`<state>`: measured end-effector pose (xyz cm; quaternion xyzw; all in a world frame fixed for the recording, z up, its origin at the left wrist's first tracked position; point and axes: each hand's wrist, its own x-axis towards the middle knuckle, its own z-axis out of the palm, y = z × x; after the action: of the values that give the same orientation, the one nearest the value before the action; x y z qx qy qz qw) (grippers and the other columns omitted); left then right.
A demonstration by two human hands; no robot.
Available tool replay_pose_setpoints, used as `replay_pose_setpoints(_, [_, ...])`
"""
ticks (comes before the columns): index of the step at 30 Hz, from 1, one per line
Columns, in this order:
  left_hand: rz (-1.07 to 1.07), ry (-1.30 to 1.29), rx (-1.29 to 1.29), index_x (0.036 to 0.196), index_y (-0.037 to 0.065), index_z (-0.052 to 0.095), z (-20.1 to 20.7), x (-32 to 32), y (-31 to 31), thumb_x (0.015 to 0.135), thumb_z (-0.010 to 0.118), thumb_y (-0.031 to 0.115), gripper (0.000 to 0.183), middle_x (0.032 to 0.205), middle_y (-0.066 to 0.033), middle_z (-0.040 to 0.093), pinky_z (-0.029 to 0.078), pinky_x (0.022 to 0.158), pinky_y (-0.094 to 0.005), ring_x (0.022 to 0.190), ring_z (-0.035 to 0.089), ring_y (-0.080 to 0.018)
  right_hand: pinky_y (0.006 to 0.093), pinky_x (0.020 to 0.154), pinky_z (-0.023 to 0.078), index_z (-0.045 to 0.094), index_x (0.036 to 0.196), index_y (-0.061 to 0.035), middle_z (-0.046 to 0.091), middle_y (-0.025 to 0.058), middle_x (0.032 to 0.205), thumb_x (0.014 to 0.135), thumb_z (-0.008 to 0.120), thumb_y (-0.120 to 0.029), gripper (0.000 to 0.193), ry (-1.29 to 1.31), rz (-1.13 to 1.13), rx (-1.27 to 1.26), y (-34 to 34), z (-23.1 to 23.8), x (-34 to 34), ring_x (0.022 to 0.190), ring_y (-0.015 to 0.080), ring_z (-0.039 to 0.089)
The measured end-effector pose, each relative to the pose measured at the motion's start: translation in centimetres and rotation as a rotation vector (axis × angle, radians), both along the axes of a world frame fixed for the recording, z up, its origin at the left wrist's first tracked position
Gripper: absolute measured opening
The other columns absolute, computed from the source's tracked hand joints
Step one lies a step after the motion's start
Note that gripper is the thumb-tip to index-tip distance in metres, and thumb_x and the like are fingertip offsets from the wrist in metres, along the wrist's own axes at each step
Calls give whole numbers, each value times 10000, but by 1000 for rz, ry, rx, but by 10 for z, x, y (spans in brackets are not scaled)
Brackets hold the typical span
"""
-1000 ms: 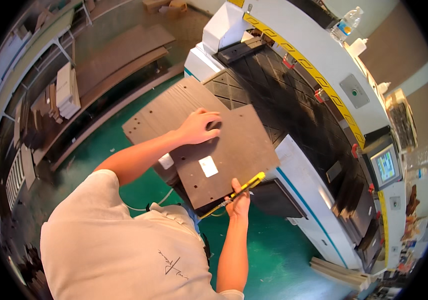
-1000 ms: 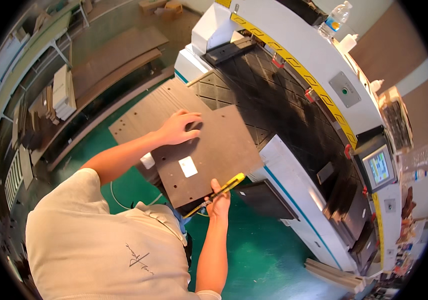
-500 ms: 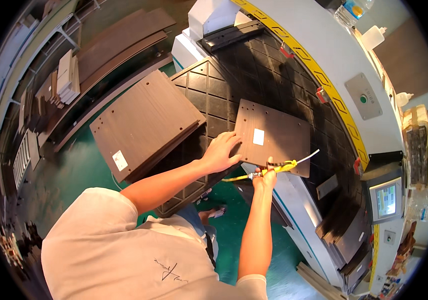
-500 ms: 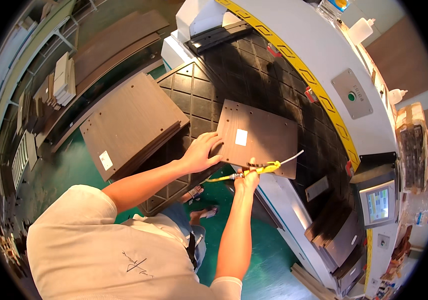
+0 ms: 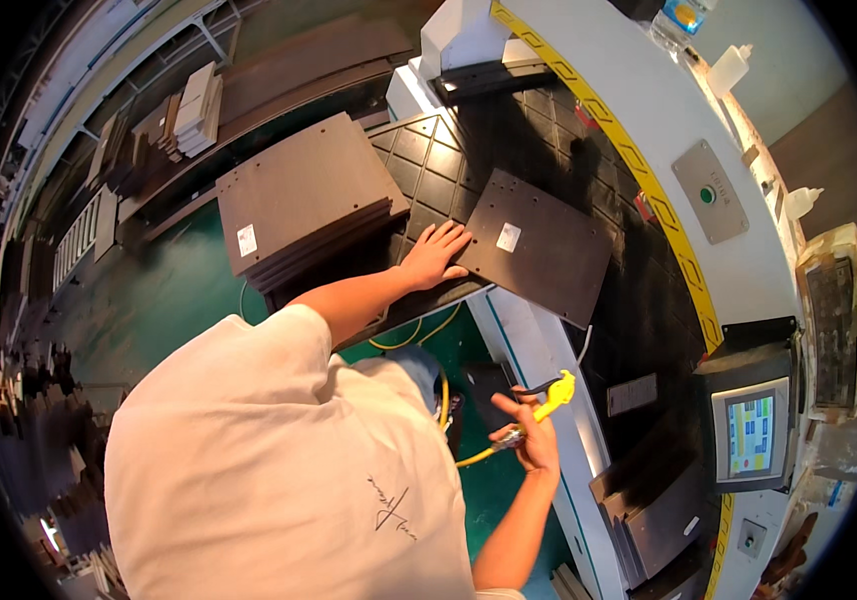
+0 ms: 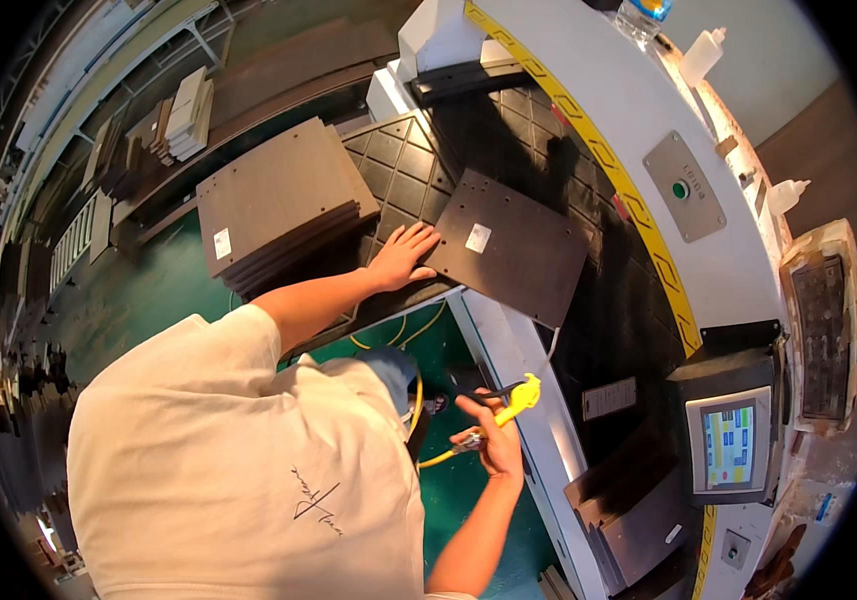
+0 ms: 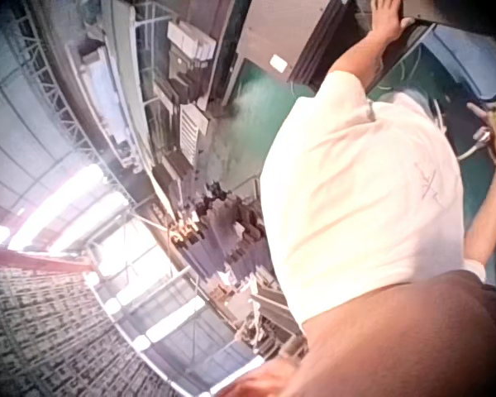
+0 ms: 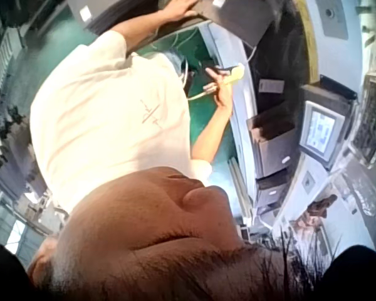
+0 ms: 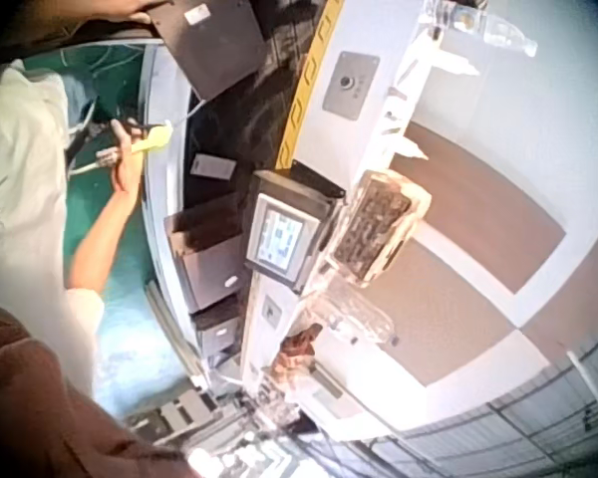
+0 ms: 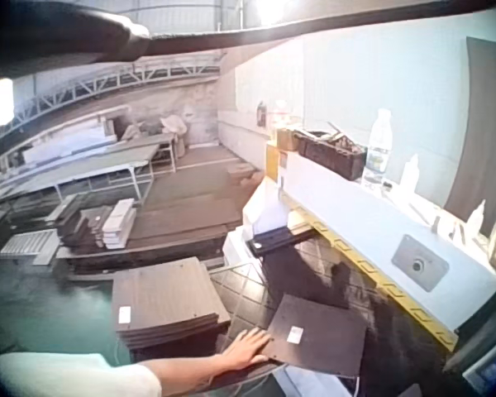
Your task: The person repeatedly scans rectangular brown panels using a yellow handheld scanner. They pick up a panel, scan its surface, place it into a machine slot, and then retrieve it to repeat the process. The person also stacks the panels on a nearby table.
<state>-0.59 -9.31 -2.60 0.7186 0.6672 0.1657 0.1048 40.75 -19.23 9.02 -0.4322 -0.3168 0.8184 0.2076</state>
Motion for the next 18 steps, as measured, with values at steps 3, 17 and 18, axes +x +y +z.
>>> replay_pose_setpoints(3, [52, 25, -21, 1612, 102, 362, 3, 10, -1, 959, 622, 628, 878, 1676, -173, 348, 174, 1278, -564, 1595, 215, -355, 229, 402, 361, 315, 1640, -218, 431, 254, 1590, 1082, 529, -479, 652, 851, -671, -148, -29, 11, -9, 439, 125, 420])
replay_pose_setpoints(17, [25, -75, -59, 1609, 2, 317, 21, 9, 16, 851, 725, 679, 1096, 1681, -219, 306, 111, 1292, -537, 1601, 203, -347, 246, 363, 321, 527, 1106, -109, 577, 41, 779, 1145, 420, -401, 314, -418, -316, 18, 20, 37, -41, 397, 81, 423])
replay_pose_setpoints(18, [42, -100, -62, 1607, -3, 320, 19, 5, 15, 851, 724, 681, 1097, 1678, -223, 310, 110, 1293, -537, 1599, 208, -351, 242, 364, 319, 540, 1143, -98, 551, 33, 757, 1146, 420, -391, 317, -333, -39, -34, 27, 54, -50, 398, 76, 421])
